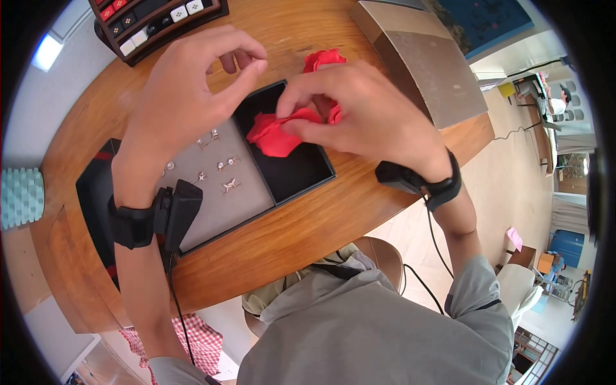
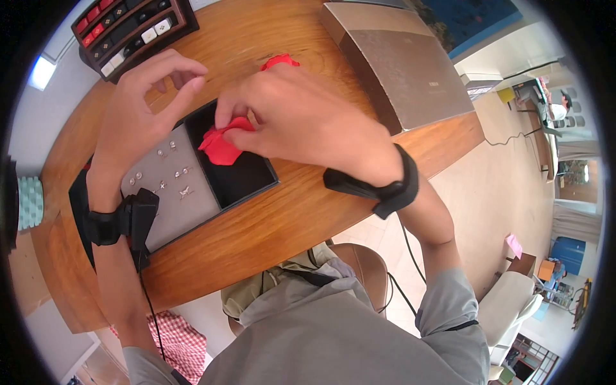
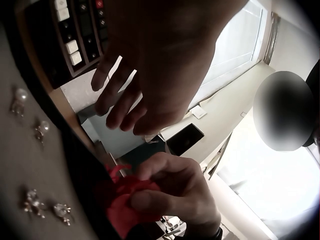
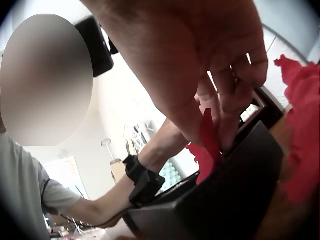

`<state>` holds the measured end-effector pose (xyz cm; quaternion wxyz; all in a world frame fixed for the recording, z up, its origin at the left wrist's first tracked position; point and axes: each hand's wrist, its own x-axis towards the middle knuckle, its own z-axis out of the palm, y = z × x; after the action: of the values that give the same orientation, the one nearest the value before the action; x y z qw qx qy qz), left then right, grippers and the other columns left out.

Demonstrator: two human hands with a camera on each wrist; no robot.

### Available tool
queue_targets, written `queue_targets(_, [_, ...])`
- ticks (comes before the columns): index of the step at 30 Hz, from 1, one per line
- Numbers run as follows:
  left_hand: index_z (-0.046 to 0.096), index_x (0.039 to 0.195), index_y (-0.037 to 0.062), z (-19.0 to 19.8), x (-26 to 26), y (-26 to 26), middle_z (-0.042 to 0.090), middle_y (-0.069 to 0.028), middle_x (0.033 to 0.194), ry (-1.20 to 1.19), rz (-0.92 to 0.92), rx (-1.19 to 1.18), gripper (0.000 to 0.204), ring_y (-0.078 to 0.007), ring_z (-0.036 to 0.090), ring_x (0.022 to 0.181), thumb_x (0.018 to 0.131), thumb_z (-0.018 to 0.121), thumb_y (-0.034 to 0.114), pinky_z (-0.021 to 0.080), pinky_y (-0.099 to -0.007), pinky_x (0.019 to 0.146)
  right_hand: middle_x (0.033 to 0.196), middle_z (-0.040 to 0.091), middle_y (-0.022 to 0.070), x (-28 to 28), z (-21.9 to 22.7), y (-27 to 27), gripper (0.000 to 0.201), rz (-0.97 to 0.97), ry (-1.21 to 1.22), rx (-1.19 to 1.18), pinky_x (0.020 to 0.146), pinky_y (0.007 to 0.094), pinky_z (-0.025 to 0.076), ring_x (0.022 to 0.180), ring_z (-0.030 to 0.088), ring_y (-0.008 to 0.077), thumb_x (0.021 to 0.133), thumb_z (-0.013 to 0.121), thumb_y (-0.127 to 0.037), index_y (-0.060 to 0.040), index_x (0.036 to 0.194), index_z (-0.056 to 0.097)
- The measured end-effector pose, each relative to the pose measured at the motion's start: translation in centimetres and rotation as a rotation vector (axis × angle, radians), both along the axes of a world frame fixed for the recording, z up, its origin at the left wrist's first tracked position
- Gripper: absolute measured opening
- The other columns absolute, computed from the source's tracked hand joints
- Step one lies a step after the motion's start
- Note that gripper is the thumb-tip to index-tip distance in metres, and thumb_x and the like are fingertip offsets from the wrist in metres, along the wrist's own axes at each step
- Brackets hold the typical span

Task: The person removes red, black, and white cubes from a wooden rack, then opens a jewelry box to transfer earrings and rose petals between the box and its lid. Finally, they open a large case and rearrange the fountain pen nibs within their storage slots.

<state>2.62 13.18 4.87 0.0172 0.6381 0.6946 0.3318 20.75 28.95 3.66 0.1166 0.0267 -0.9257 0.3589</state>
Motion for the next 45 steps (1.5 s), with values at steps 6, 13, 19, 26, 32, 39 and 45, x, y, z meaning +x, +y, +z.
queue_targets(6, [0.073,0.107,0.0012,-0.9,0.7,0.3,0.073,-0.0057,0.096,-0.191,-0.056,-0.064,0.016,-0.0165,0.063,0.084,0.097,0.067,0.013,0.047,-0.0283,0.075,0.095,0.065,0.0075,-0.6,-0.9,-0.6,0.018,-0.089,0.151,0.242,0.075,0.0356,0.052,0.079,0.063,0.0259,0.082,0.078,-0.008,-0.0084,0.098,0.07])
queue_targets(13, [0.073,0.105,0.0012,-1.3,1.1,0.5,0.074,-0.0055,0.098,-0.254,-0.118,-0.152,0.016,-0.0153,0.064,0.085,0.099,0.066,0.014,0.046,-0.0276,0.072,0.103,0.068,0.0098,4.1,0.7,2.2,0.026,-0.284,-0.002,0.339,0.08,0.0398,0.053,0.098,0.066,0.0298,0.082,0.081,-0.017,-0.0069,0.102,0.067])
queue_targets(19, [0.073,0.106,0.0016,-1.4,1.1,0.5,0.074,-0.0052,0.099,-0.264,-0.115,-0.157,0.016,-0.0149,0.064,0.085,0.099,0.066,0.015,0.046,-0.0278,0.071,0.093,0.069,0.0101,4.9,-0.7,3.0,0.025,-0.29,-0.16,0.186,0.078,0.0403,0.053,0.092,0.067,0.0296,0.081,0.081,-0.012,-0.0066,0.101,0.068])
queue_targets(26, [0.074,0.106,0.0014,-1.4,0.9,0.5,0.075,-0.0048,0.1,-0.239,-0.113,-0.147,0.017,-0.0146,0.064,0.085,0.099,0.066,0.015,0.046,-0.028,0.072,0.088,0.069,0.0102,4.8,-0.9,3.1,0.019,-0.2,-0.082,0.245,0.076,0.04,0.054,0.088,0.067,0.0299,0.08,0.08,-0.009,-0.0053,0.094,0.069])
queue_targets(32, [0.074,0.106,0.0015,-1.3,0.9,0.5,0.075,-0.0051,0.1,-0.237,-0.105,-0.139,0.018,-0.0148,0.064,0.085,0.099,0.067,0.016,0.046,-0.0282,0.072,0.088,0.074,0.0079,4.9,-0.6,3.5,0.016,-0.228,-0.06,0.147,0.074,0.0371,0.053,0.083,0.07,0.0261,0.08,0.079,-0.007,-0.0051,0.094,0.072])
queue_targets(39, [0.073,0.107,-0.0017,-0.9,1.0,0.4,0.074,-0.0058,0.097,-0.302,-0.091,-0.111,0.027,-0.0137,0.066,0.09,0.103,0.063,0.023,0.049,-0.0278,0.08,0.09,0.076,0.0022,3.2,-0.3,3.4,0.02,-0.267,0.162,-0.125,0.071,0.0264,0.047,0.078,0.068,0.012,0.083,0.081,-0.01,-0.0078,0.102,0.074])
queue_targets(45, [0.074,0.108,-0.0016,-1.5,0.6,0.7,0.074,-0.0046,0.09,-0.501,-0.068,0.025,0.04,-0.0098,0.065,0.084,0.104,0.062,0.037,0.046,-0.0254,0.073,0.087,0.075,0.0045,0.7,0.5,0.3,0.021,-0.164,0.185,-0.183,0.069,0.027,0.048,0.077,0.068,0.0131,0.084,0.08,-0.01,-0.0062,0.103,0.073])
